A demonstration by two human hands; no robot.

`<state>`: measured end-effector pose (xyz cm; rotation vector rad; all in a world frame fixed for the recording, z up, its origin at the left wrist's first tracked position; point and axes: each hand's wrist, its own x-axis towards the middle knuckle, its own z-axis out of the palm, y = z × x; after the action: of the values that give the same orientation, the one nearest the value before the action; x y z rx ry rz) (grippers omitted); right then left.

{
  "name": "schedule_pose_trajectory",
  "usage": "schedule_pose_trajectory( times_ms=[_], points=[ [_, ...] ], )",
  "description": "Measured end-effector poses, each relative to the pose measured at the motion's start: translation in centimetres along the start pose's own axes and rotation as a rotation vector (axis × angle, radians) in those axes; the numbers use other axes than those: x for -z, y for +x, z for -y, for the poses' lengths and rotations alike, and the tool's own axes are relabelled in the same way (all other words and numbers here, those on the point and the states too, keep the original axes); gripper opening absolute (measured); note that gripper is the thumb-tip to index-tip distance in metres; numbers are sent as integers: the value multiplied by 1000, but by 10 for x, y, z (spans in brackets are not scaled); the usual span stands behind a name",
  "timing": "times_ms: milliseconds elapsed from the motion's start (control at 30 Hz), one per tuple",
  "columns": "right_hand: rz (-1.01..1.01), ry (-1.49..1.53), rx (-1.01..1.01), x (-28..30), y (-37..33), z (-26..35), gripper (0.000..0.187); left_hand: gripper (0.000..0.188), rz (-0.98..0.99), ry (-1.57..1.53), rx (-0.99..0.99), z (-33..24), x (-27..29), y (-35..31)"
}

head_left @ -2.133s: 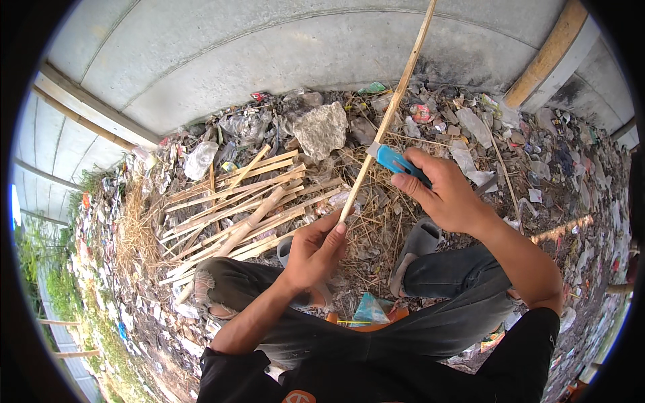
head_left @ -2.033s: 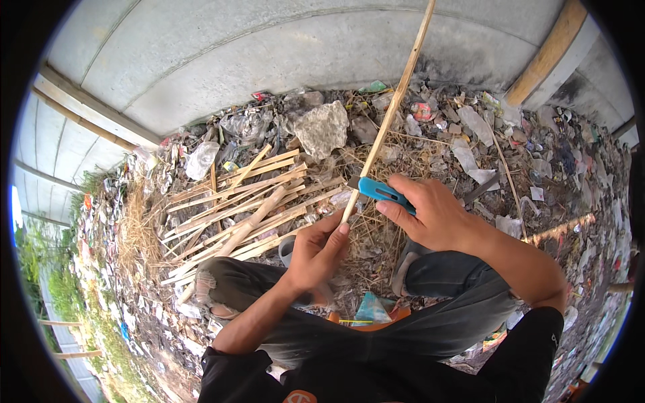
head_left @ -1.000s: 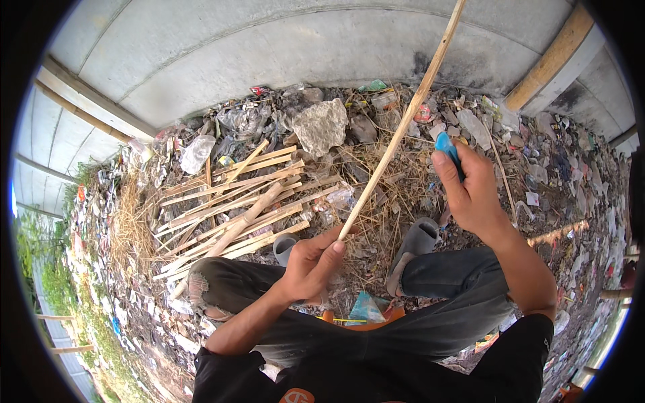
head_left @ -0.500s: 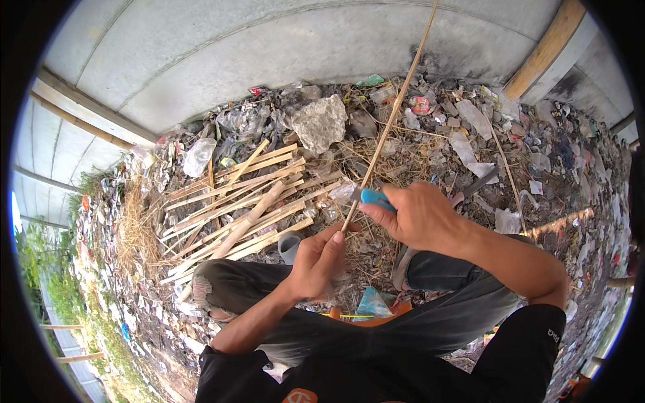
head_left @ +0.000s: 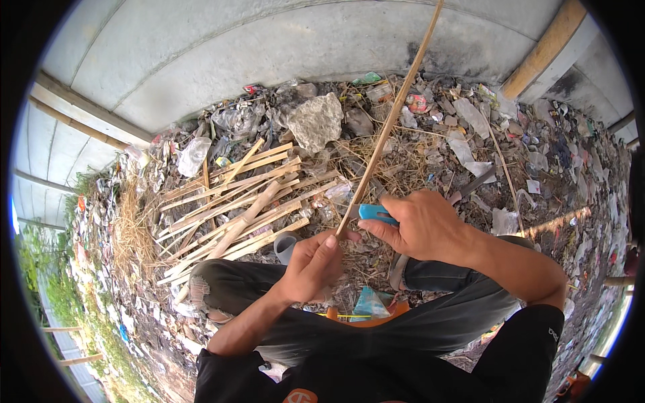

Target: The person sits on the ground and uses a knife to shave the outer layer off a long bamboo stick. They hold the stick with one hand and scrape the blade along its length to remove the bark, creating thin shavings that fall to the ground.

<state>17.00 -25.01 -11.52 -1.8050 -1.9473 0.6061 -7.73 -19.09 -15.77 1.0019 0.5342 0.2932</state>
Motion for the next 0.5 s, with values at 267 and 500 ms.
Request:
schedule_pose_trajectory(
  times_ms=[267, 500],
  points=[
    [54, -57, -53, 10, -2, -2, 56, 43, 14, 28, 7, 4, 0, -1],
    [-128, 52, -159, 31, 30, -43, 61, 45, -89, 281, -42, 19, -3, -8]
  ],
)
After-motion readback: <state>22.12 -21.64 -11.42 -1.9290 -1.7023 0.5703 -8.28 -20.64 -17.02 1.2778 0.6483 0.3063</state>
